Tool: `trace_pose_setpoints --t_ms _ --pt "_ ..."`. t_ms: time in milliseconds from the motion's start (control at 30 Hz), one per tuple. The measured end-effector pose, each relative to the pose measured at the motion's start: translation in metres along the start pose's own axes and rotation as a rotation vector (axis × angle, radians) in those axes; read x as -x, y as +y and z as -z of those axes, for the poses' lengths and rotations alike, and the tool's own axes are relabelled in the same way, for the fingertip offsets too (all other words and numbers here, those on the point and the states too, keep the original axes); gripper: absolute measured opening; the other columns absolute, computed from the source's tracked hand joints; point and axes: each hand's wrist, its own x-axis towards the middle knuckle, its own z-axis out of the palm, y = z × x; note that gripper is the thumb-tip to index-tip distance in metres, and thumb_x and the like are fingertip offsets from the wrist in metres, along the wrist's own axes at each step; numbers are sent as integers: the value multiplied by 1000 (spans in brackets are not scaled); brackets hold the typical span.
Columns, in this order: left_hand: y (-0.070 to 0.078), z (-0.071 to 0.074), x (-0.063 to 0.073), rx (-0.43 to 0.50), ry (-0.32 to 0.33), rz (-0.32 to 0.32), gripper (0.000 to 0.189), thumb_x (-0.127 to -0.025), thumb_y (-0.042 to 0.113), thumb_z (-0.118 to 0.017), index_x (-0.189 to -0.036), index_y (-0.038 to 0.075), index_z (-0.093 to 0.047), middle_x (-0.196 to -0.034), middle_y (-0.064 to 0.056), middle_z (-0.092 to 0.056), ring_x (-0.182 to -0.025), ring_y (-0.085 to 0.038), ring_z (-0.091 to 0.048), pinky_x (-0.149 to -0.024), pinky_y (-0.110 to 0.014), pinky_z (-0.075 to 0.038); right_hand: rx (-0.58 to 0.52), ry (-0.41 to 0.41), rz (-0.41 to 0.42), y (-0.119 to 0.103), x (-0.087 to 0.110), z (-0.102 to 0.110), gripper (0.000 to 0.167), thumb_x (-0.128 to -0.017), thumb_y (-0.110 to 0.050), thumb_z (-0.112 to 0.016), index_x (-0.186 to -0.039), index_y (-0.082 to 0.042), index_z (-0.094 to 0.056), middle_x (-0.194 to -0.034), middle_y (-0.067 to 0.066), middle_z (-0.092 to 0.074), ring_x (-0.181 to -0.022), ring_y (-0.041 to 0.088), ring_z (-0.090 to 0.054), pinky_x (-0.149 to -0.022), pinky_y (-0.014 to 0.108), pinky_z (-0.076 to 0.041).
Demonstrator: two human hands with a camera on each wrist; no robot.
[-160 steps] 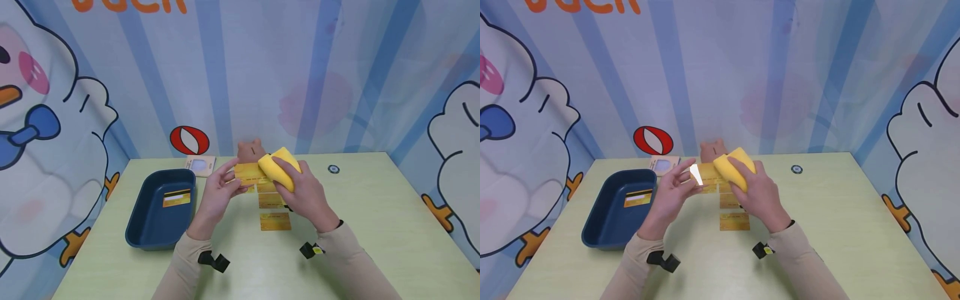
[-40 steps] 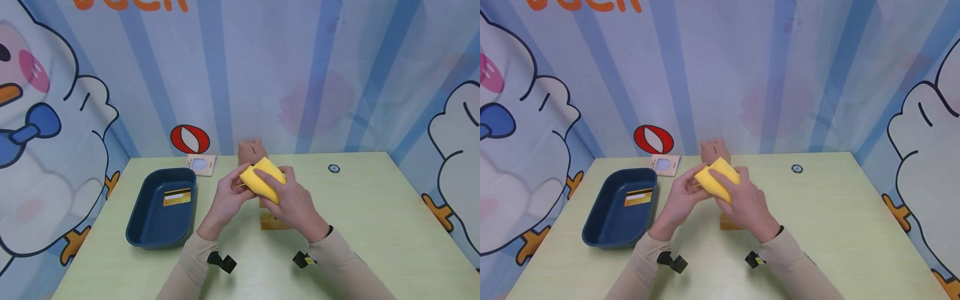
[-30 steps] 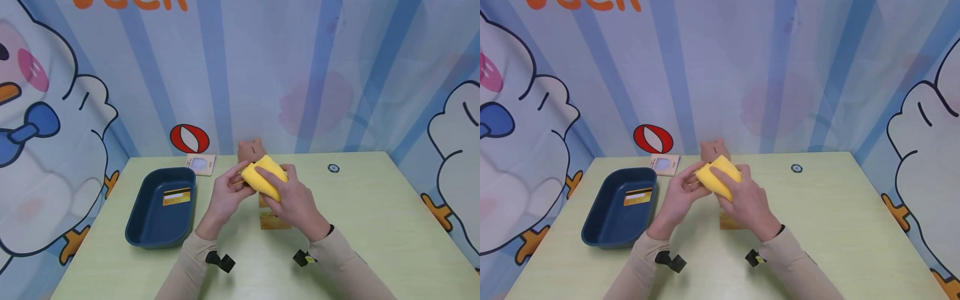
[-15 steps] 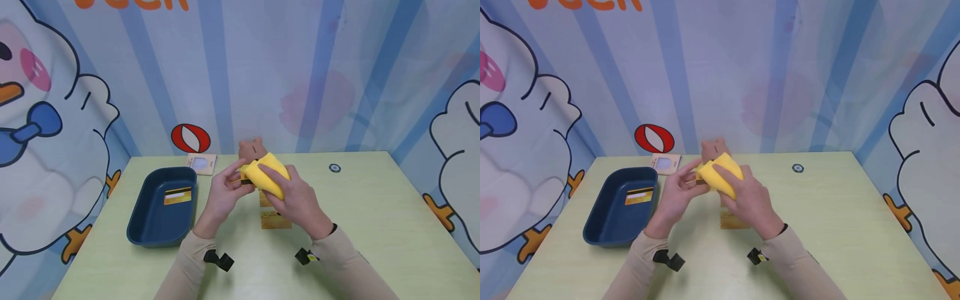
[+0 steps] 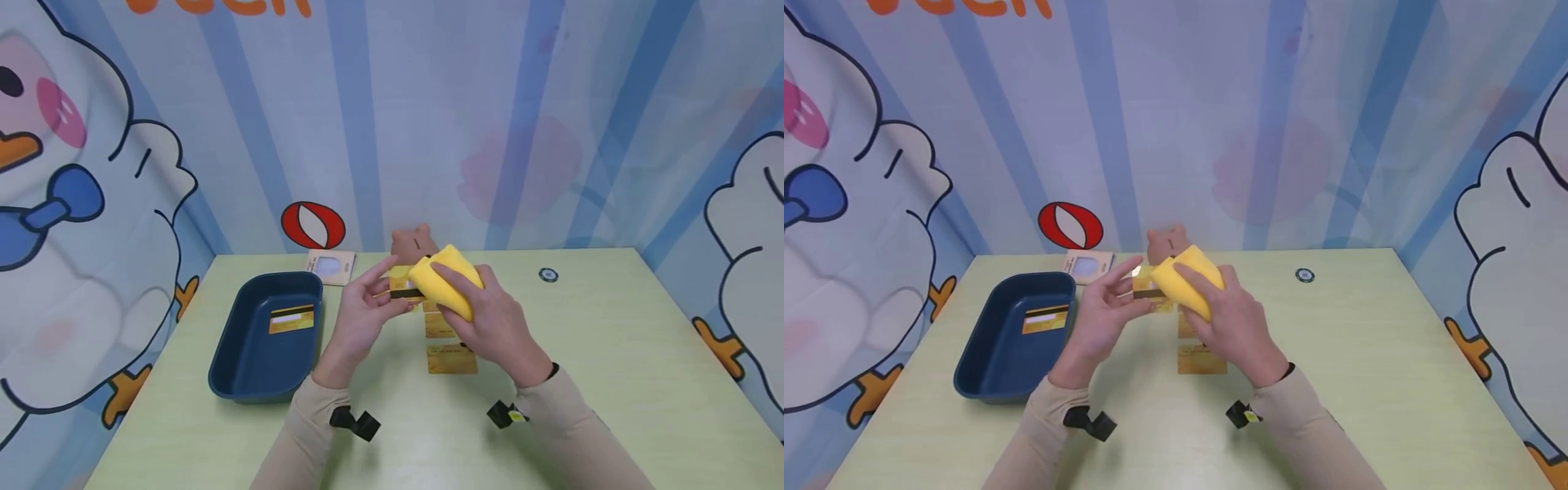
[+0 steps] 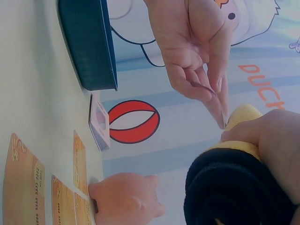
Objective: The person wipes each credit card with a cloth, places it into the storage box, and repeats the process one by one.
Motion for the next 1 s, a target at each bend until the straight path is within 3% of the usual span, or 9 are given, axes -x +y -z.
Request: trace_pose_setpoints --t_ms 133,333,667,1000 --pt "1 1 0 9 13 12 67 -96 -11 -67 -157 13 -49 -135 -23 -67 -114 -34 -73 -90 -34 -63 3 -6 -14 3 -1 1 67 -93 -25 -81 -154 -30 -52 -118 23 -53 -73 23 -54 -53 37 -53" --pt "0 4 0 12 22 18 68 -97 -11 -66 -158 12 -48 -137 -23 -66 -119 -43 -69 -89 -33 -63 15 2 -38 8 -2 1 66 -94 -24 -79 -153 -30 -52 -120 24 -53 -71 24 -54 -52 39 -53" --pt "3 7 0 -5 4 64 67 -98 -8 -66 -159 10 -46 -140 -23 -65 -122 -42 -68 -90 -33 -62 17 14 -69 13 -4 6 65 -94 -25 -79 -153 -28 -53 -123 26 -52 -74 27 -54 -53 41 -54" --pt "3 30 8 -109 110 160 65 -96 -7 -69 -155 14 -50 -141 -20 -65 -121 -41 -68 -87 -32 -63 -12 4 -81 16 -4 10 63 -95 -26 -79 -153 -28 -54 -124 26 -52 -77 27 -54 -53 40 -51"
